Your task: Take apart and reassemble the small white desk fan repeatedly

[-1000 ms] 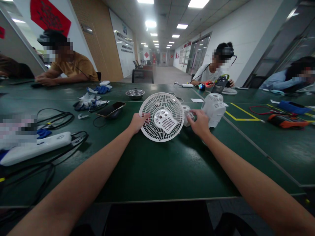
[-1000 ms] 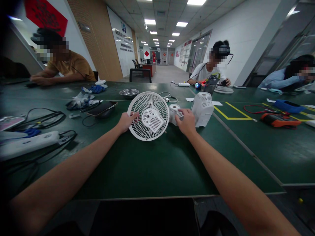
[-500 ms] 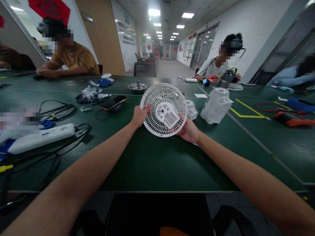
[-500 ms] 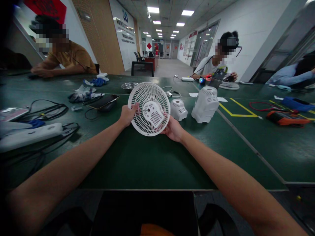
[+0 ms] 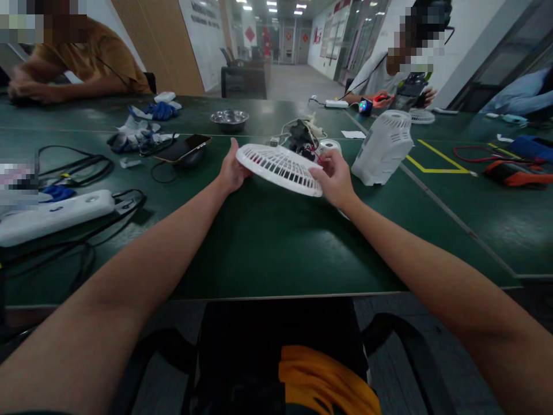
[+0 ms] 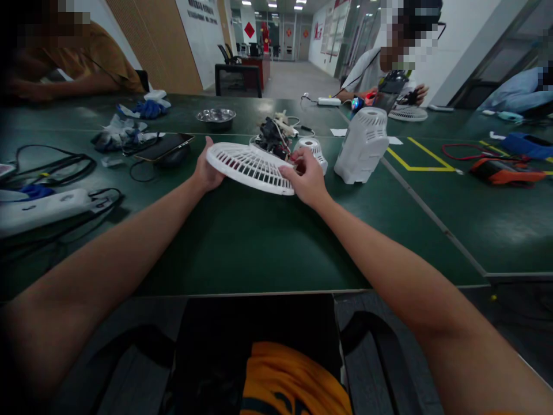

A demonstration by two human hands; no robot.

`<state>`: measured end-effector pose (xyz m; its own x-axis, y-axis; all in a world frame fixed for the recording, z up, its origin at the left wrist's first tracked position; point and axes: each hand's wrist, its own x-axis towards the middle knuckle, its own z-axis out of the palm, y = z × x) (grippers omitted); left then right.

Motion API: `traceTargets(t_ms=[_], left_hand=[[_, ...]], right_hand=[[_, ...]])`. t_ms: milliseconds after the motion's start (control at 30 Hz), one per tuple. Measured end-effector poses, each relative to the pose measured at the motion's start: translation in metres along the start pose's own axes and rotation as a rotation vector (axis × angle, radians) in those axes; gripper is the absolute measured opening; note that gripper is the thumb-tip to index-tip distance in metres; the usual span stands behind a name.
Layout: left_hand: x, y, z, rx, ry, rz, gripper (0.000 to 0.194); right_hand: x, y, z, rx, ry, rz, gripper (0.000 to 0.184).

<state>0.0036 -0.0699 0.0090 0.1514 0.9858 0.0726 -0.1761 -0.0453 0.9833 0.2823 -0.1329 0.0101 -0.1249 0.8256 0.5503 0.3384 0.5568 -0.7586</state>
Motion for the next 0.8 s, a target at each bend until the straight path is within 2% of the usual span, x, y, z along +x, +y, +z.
traceTargets(t_ms=[67,167,367,600,700,800], left_hand=[[-0.001,0.002,-0.003,-0.11,-0.125,-0.075,0.075],[-0.001,0.002,-0.009,-0.224,-0.179,-0.1,0.063],[0.0,-0.001,-0.011,-0.253,-0.116,-0.092,0.039],[0.002,-0.004,-0.008,-0.293,-0.046,-0.1,0.035],[0.003,-0.002,-0.006,-0.308,0.047,-0.128,0.026],[0.004,-0.001,-0.005,-0.326,0.068,-0.148,0.021]], right_hand=[[-0.002,0.0,0.003,-0.136,-0.028,-0.082,0.052],[-0.004,-0.001,0.007,-0.264,-0.052,-0.163,0.052],[-0.005,0.002,0.006,-0.314,-0.07,-0.196,0.054],[-0.004,0.0,0.002,-0.32,-0.097,-0.18,0.055],[-0.003,-0.002,0.001,-0.315,-0.114,-0.157,0.053],[-0.003,-0.004,-0.002,-0.306,-0.128,-0.125,0.05]])
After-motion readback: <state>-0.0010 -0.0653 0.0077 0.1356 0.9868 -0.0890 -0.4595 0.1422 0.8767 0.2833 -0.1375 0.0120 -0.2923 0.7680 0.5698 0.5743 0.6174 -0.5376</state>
